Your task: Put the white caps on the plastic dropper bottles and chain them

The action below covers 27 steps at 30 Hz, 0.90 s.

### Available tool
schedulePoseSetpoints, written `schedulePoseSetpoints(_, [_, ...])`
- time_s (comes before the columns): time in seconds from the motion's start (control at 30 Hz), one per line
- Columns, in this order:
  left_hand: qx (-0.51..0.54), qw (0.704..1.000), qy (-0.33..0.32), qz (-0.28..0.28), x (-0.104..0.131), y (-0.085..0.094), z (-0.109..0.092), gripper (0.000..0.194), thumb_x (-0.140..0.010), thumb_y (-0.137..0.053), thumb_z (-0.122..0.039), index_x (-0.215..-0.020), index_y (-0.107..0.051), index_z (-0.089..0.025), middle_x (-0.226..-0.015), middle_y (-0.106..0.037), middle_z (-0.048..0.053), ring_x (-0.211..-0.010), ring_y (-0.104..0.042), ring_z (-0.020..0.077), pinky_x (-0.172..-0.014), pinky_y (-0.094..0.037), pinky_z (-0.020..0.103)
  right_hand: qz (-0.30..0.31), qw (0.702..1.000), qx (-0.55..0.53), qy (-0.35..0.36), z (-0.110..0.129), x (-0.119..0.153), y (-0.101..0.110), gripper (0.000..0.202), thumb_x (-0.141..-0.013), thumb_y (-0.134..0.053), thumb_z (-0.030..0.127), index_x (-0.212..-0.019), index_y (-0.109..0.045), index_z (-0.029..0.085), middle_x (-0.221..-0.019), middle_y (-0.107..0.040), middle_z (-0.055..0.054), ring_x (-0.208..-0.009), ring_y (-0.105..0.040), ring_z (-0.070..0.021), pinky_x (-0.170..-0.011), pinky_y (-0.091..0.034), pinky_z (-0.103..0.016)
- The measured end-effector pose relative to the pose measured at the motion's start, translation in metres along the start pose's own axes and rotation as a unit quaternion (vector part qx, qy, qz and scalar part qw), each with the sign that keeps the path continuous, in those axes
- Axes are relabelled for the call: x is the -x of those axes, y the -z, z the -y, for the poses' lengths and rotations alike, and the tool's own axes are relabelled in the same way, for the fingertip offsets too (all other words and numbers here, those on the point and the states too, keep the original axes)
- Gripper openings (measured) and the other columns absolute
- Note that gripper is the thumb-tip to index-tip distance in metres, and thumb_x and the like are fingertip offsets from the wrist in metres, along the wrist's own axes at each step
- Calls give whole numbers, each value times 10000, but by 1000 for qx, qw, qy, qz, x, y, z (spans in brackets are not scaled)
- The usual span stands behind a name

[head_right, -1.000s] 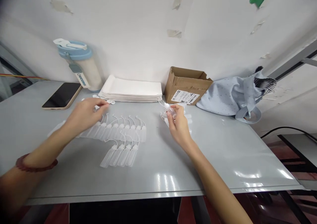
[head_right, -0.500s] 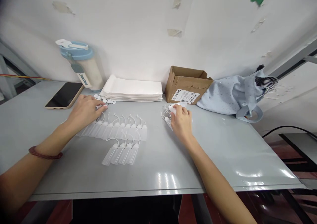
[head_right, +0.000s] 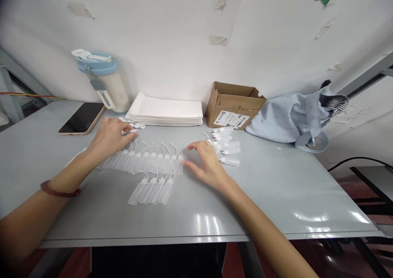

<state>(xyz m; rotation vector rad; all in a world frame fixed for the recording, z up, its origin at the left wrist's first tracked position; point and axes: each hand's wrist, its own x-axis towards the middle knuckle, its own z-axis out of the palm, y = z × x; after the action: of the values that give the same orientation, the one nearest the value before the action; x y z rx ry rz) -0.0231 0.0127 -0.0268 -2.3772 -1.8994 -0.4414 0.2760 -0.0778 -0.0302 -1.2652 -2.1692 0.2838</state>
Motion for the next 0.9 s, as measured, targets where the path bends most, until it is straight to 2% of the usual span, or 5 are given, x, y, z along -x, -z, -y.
schedulePoseSetpoints(0.13, [92, 995, 23, -25, 6, 11, -18, 283, -770, -521, -389, -819, -673, -155, -835, -652, 99, -955, -511, 304, -849, -404, 381, 123, 992, 19, -14, 12, 0, -3, 718, -641, -704, 620, -1189, -492, 208, -1091, -549, -92, -1019, -466, -274, -914, -372, -448])
schedulePoseSetpoints(0.33, [140, 989, 9, -36, 15, 18, -36, 243, -769, -551, -384, -820, -673, -180, -799, -635, 78, -935, -509, 291, -822, -407, 384, 187, 982, 30, -28, 9, -3, -6, 776, -635, -705, 623, -1257, -487, 213, -1098, -504, -98, -1044, -424, -281, -965, -317, -478])
schedulePoseSetpoints(0.53, [205, 979, 2, -7, 20, 21, -42, 274, -765, -572, -432, -847, -683, -196, -887, -663, 64, -960, -514, 281, -826, -414, 376, 179, 983, 25, -34, 8, -3, -8, 676, -704, -675, 585, -1236, -504, 204, -1087, -500, -96, -1032, -416, -271, -957, -313, -468])
schedulePoseSetpoints(0.7, [314, 947, 20, 59, 26, 26, -52, 276, -747, -615, -470, -816, -684, -212, -896, -686, 32, -792, -580, 212, -694, -444, 318, 151, 988, 11, -33, 8, -2, -5, 492, -754, -680, 438, -1158, -513, 212, -1077, -514, -76, -1019, -434, -253, -934, -326, -448])
schedulePoseSetpoints(0.9, [345, 935, -81, -9, 34, 21, -66, 187, -780, -641, -350, -877, -669, -194, -920, -693, 45, -844, -588, 206, -706, -469, 312, 84, 995, -38, -46, 12, -1, 3, 432, -742, -646, 276, -1109, -429, 211, -1042, -506, -70, -966, -466, -236, -882, -371, -422])
